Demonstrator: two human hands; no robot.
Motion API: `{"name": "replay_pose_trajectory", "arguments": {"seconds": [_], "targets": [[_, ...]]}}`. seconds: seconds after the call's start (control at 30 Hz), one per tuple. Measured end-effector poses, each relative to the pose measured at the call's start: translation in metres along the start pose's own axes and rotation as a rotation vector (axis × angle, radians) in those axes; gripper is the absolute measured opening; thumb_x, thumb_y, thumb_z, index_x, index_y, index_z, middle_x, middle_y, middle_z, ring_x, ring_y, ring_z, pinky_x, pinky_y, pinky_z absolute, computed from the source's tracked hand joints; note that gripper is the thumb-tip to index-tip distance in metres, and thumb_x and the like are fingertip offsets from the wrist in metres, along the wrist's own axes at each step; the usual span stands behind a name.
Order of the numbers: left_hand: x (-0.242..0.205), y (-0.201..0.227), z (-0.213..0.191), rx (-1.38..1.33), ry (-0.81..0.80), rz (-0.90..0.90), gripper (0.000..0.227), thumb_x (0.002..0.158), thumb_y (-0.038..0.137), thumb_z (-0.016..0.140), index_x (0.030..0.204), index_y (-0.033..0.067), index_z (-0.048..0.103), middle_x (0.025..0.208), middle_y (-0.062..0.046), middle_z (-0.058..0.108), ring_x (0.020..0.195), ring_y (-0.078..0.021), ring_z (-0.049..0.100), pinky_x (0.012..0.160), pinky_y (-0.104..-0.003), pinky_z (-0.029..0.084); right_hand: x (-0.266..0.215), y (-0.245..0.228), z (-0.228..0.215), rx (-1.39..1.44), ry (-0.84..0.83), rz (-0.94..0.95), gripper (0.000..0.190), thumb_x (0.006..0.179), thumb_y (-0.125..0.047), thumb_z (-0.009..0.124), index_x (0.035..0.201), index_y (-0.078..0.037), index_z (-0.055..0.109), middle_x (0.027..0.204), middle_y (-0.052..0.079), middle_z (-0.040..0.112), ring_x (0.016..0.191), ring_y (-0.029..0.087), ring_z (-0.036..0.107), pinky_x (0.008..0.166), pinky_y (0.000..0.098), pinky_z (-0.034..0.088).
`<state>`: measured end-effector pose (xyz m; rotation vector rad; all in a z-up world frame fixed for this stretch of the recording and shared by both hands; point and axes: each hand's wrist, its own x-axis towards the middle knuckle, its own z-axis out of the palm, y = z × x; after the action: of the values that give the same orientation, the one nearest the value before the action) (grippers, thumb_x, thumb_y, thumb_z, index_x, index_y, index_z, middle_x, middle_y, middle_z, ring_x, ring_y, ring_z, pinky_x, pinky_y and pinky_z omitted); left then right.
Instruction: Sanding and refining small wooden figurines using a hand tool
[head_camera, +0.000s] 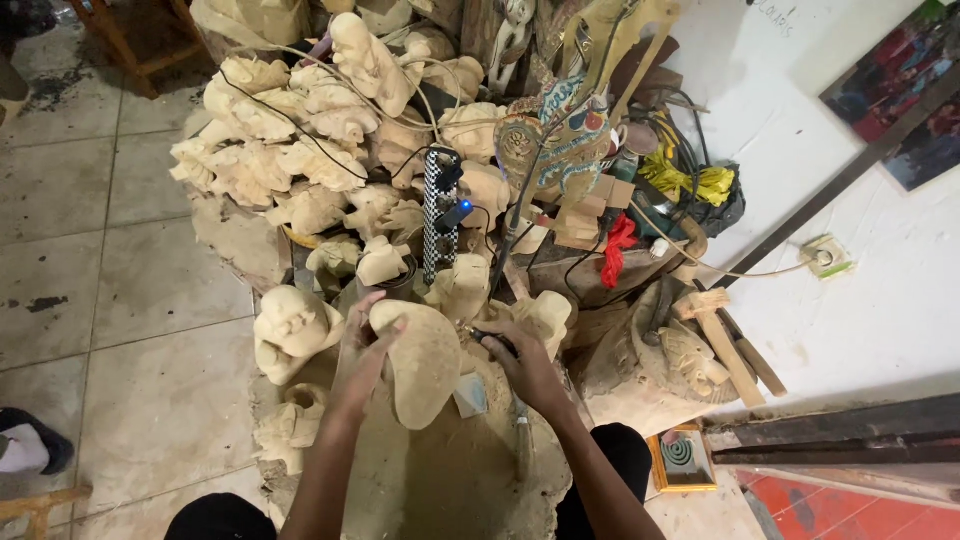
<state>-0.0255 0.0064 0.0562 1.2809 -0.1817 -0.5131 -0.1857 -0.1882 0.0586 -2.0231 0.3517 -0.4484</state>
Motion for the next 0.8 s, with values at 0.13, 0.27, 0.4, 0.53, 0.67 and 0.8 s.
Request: {"name": "replay_pose_trajectory", "arguments": {"seconds": [0.13, 0.27, 0.4, 0.53, 0.67, 0.8], "targets": [[-0.008, 0.024, 0.008, 0.026, 0.017, -0.029, 0.052, 0.090, 0.010, 0.076, 0.138, 0.0137, 0.058, 0.105, -0.016, 0.066, 0.094, -0.0226, 0.063, 0.085, -0.037, 0.054, 0.003, 0.003, 0.004, 0.000, -0.064, -0.048, 0.024, 0.108, -0.016, 0.059, 0.128, -0.007, 0.070, 0.089, 0.020, 0.072, 0.079, 0.029, 0.073, 0.070, 0.0437, 0.059], [0.004, 0.019, 0.005, 0.146, 0.001, -0.029, 0.044, 0.094, 0.021, 0.071, 0.137, 0.0210, 0.061, 0.130, -0.020, 0.061, 0.122, -0.0273, 0.054, 0.105, -0.045, 0.044, 0.007, -0.011, 0.002, -0.059, -0.148, -0.102, 0.024, 0.109, -0.017, 0.057, 0.127, -0.006, 0.069, 0.096, 0.021, 0.072, 0.082, 0.035, 0.073, 0.074, 0.0501, 0.060], [0.032, -0.020, -0.007, 0.238, -0.039, 0.071, 0.038, 0.099, 0.025, 0.065, 0.135, 0.0210, 0.056, 0.152, -0.027, 0.048, 0.145, -0.0325, 0.041, 0.121, -0.053, 0.027, 0.007, -0.028, -0.003, -0.132, -0.234, -0.128, 0.023, 0.108, -0.017, 0.058, 0.125, -0.005, 0.068, 0.103, 0.021, 0.073, 0.093, 0.045, 0.073, 0.086, 0.0593, 0.060], [0.044, -0.033, -0.009, 0.247, -0.007, 0.159, 0.033, 0.102, 0.021, 0.059, 0.134, 0.0158, 0.051, 0.145, -0.028, 0.048, 0.143, -0.0345, 0.038, 0.119, -0.055, 0.025, 0.004, -0.050, -0.005, -0.209, -0.267, -0.193, 0.022, 0.108, -0.013, 0.057, 0.122, 0.000, 0.067, 0.104, 0.027, 0.072, 0.098, 0.052, 0.071, 0.089, 0.0680, 0.058], [0.050, -0.047, -0.011, 0.270, -0.031, 0.191, 0.033, 0.101, 0.019, 0.058, 0.134, 0.0170, 0.052, 0.156, -0.029, 0.038, 0.150, -0.0395, 0.027, 0.123, -0.055, 0.020, 0.008, -0.045, -0.004, -0.286, -0.259, -0.178, 0.019, 0.106, -0.019, 0.061, 0.117, -0.008, 0.072, 0.102, 0.018, 0.075, 0.092, 0.041, 0.075, 0.084, 0.0556, 0.062], [0.056, -0.048, -0.012, 0.261, -0.035, 0.277, 0.033, 0.103, 0.020, 0.057, 0.133, 0.0092, 0.049, 0.163, -0.037, 0.023, 0.153, -0.0513, 0.012, 0.124, -0.062, 0.011, 0.010, -0.029, 0.001, -0.333, -0.224, -0.181, 0.021, 0.105, -0.021, 0.062, 0.122, -0.016, 0.074, 0.106, 0.010, 0.077, 0.092, 0.032, 0.077, 0.080, 0.0446, 0.064]]}}
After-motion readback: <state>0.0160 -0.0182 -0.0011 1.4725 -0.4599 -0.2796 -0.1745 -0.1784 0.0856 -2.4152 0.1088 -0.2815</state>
